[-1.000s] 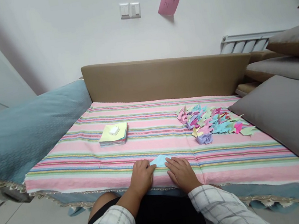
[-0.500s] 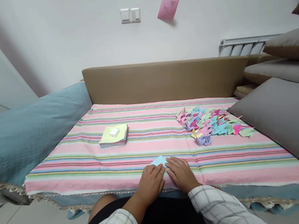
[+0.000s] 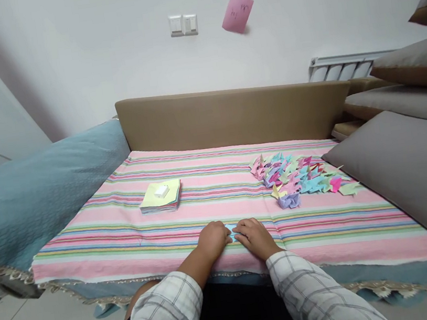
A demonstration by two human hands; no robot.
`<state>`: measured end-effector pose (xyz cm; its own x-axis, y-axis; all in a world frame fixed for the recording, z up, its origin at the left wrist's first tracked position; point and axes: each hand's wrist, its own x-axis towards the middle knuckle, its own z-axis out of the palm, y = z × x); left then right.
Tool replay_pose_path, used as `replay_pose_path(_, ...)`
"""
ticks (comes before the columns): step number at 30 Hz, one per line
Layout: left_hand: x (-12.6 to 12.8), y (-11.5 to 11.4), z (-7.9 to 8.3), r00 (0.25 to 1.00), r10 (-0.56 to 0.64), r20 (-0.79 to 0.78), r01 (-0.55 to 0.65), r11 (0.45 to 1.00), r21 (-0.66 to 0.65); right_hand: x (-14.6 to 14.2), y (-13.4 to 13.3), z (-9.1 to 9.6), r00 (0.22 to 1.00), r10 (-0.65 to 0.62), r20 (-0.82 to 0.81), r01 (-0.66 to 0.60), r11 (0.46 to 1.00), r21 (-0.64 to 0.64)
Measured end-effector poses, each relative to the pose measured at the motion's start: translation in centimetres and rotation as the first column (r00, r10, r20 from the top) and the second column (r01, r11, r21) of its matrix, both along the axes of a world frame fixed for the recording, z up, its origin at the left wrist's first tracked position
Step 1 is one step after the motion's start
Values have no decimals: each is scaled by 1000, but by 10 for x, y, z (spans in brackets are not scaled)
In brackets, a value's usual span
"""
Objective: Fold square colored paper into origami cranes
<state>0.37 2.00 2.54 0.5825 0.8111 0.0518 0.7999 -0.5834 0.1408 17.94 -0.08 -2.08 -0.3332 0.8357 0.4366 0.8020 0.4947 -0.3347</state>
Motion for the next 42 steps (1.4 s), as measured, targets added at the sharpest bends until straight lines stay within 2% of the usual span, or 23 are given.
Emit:
replay_pose_path(5,8,0,1,999,38,-4,-38,999,-1,-2,-5,1,998,-13,-63,13,1000,0)
replay_pose_path(7,10,-3,-1,998,61,17,-61,998,13,-5,-9,-1,989,-30,-147,35,999,33)
replay_pose_path(9,11,-5,-2,994,100,55,-101,994,29,-10,-14,-4,951,-79,-300,106,992,75)
replay_pose_path(11,9,-6,-2,983,150,103,-155,987,39,-18,-19,-8,854,-138,-502,187,981,48)
replay_pose_path(13,7,-6,-1,969,197,152,-206,977,51,-27,-23,-11,706,-185,-684,181,980,-78)
replay_pose_path(15,4,-6,1,915,258,311,-269,963,-8,-38,-23,-11,534,-254,-806,160,967,-198)
replay_pose_path(16,4,-6,1,847,303,437,-297,951,-83,-43,-23,-9,463,-278,-842,137,961,-242)
replay_pose_path(17,4,-7,1,739,357,571,-304,934,-189,-47,-23,-7,412,-289,-864,95,957,-275)
replay_pose_path(19,6,-10,-1,443,481,757,-227,876,-425,-54,-23,0,389,-269,-881,-14,955,-298)
replay_pose_path(20,7,-12,-2,304,536,787,-157,843,-514,-56,-24,4,408,-242,-880,-49,957,-286)
replay_pose_path(22,10,-17,-5,75,622,779,-7,782,-623,-60,-26,10,476,-182,-860,-44,972,-230)
replay_pose_path(23,12,-19,-6,-9,652,758,59,757,-651,-61,-27,13,515,-156,-843,-21,981,-194)
replay_pose_path(25,13,-23,-6,-117,687,717,147,726,-671,-61,-30,16,587,-120,-801,6,990,-144)
replay_pose_path(29,12,-29,-6,-170,704,690,199,710,-675,-57,-32,21,674,-104,-731,0,990,-142)
replay_pose_path(34,11,-35,-8,-190,734,652,281,677,-680,-49,-29,28,692,-115,-713,4,988,-155)
replay_pose_path(39,10,-40,-9,-214,730,649,345,678,-649,-48,-25,29,590,-195,-783,-60,957,-284)
replay_pose_path(42,9,-40,-11,-196,711,676,348,694,-630,-50,-22,25,445,-244,-861,-123,936,-329)
